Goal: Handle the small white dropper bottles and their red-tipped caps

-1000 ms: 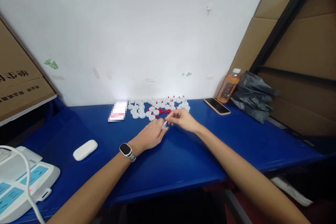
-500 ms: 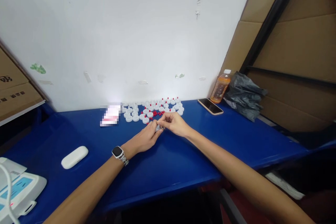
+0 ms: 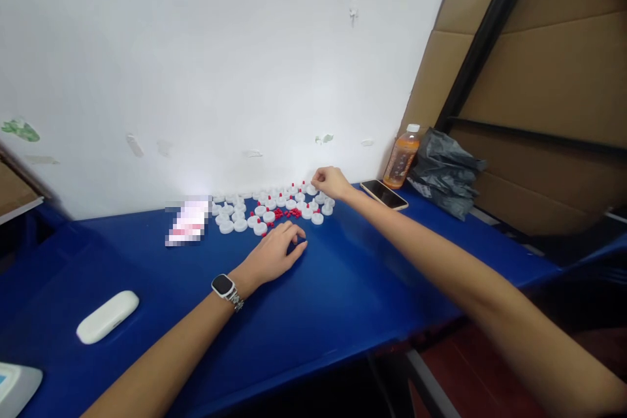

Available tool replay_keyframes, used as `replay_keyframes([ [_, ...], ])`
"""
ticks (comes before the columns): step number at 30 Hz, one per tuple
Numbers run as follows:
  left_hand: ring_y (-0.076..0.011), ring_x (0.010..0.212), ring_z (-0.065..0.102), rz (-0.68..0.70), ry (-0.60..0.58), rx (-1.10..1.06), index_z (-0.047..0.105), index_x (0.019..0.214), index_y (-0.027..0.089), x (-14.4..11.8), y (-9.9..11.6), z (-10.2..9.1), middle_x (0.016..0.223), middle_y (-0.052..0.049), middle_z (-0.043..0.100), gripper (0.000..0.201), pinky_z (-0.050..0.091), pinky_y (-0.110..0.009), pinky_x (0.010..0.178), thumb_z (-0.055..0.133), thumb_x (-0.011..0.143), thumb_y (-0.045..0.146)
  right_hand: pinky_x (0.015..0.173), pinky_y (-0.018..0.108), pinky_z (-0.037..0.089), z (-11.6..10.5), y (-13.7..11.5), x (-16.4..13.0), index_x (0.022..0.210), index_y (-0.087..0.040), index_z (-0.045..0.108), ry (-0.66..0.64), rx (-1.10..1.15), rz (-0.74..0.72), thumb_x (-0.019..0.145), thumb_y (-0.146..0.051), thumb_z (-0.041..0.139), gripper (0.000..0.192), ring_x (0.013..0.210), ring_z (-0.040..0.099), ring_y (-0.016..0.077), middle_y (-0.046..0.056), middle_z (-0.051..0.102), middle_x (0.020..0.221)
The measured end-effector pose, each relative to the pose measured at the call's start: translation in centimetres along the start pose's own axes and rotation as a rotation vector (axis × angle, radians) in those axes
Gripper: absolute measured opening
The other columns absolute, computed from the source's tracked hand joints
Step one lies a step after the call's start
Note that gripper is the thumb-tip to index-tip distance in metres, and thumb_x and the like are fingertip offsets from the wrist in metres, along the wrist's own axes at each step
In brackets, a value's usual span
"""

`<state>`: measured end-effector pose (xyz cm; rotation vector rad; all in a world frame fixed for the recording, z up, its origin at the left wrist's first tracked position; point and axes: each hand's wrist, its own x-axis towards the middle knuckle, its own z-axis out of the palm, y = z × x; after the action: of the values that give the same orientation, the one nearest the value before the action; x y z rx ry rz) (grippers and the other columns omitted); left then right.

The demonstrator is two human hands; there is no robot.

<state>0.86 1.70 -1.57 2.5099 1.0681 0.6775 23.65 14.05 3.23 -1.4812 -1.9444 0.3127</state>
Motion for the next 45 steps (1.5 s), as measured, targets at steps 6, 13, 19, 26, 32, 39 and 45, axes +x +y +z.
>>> replay_keyframes([
  [6, -0.0183, 0.089, 0.057, -0.004, -0.022, -0.048, 0.061, 0.103, 0.023, -0.9, 0.0, -0.7, 0.101, -0.005, 0.058, 0.023, 0.048, -0.033, 0.079, 0.045, 0.097, 0.038, 0.069, 0.023, 0.044, 2.5, 0.5, 2.0, 0.083, -0.014, 0.072, -0.108, -0.258, 0.025, 0.079, -0.017, 0.061, 0.012, 0.078, 0.066, 0.0173, 0.011, 0.074, 0.088],
  [13, -0.0167, 0.079, 0.057, -0.011, -0.044, -0.069, 0.062, 0.099, 0.021, -1.3, -1.0, -1.5, 0.091, -0.004, 0.060, 0.026, 0.047, -0.030, 0.072, 0.045, 0.096, 0.040, 0.078, 0.029, 0.043, 2.2, -1.0, 0.9, 0.099, -0.016, 0.071, -0.078, -0.332, 0.001, 0.084, -0.032, 0.062, 0.024, 0.084, 0.064, 0.0211, 0.009, 0.073, 0.090],
  [19, -0.0143, 0.063, 0.053, -0.156, -0.077, -0.150, 0.060, 0.092, 0.020, -1.8, -1.7, -2.7, 0.073, 0.000, 0.060, 0.029, 0.041, -0.027, 0.058, 0.045, 0.095, 0.044, 0.085, 0.034, 0.037, 3.0, -4.6, -2.9, 0.095, -0.020, 0.071, -0.170, -0.373, -0.297, 0.086, -0.032, 0.060, 0.018, 0.090, 0.061, 0.0228, 0.007, 0.071, 0.090],
  [26, -0.0153, 0.066, 0.055, -0.149, -0.056, -0.127, 0.060, 0.092, 0.020, -1.8, -1.4, -2.3, 0.076, -0.001, 0.063, 0.029, 0.041, -0.026, 0.058, 0.047, 0.092, 0.046, 0.092, 0.040, 0.029, 4.2, -6.1, -3.7, 0.089, -0.017, 0.073, -0.350, -0.488, -0.418, 0.088, -0.027, 0.061, 0.016, 0.102, 0.057, 0.0287, 0.012, 0.072, 0.093],
  [32, -0.0154, 0.066, 0.055, -0.148, -0.056, -0.110, 0.060, 0.092, 0.022, -1.8, -1.8, -2.1, 0.075, -0.001, 0.063, 0.028, 0.041, -0.026, 0.058, 0.047, 0.093, 0.047, 0.091, 0.039, 0.029, 4.4, -6.0, -3.7, 0.084, -0.017, 0.071, -0.341, -0.458, -0.403, 0.087, -0.025, 0.061, 0.013, 0.100, 0.058, 0.0270, 0.009, 0.073, 0.086],
  [39, -0.0147, 0.065, 0.055, -0.136, -0.061, -0.088, 0.060, 0.093, 0.021, -1.7, -1.8, -2.1, 0.075, 0.000, 0.062, 0.027, 0.040, -0.026, 0.058, 0.047, 0.094, 0.045, 0.091, 0.038, 0.031, 4.1, -6.8, -3.7, 0.075, -0.016, 0.065, -0.239, -0.388, -0.370, 0.078, -0.026, 0.064, 0.010, 0.089, 0.060, 0.0241, 0.008, 0.070, 0.079],
  [45, -0.0145, 0.064, 0.054, -0.125, -0.052, -0.087, 0.061, 0.093, 0.021, -1.3, -1.4, -2.3, 0.074, 0.000, 0.062, 0.026, 0.040, -0.027, 0.059, 0.046, 0.095, 0.042, 0.065, 0.026, 0.039, 1.0, -3.3, -5.4, 0.082, -0.018, 0.059, 0.022, 0.237, -0.180, 0.082, -0.027, 0.055, 0.010, 0.064, 0.055, 0.0130, 0.000, 0.063, 0.073],
])
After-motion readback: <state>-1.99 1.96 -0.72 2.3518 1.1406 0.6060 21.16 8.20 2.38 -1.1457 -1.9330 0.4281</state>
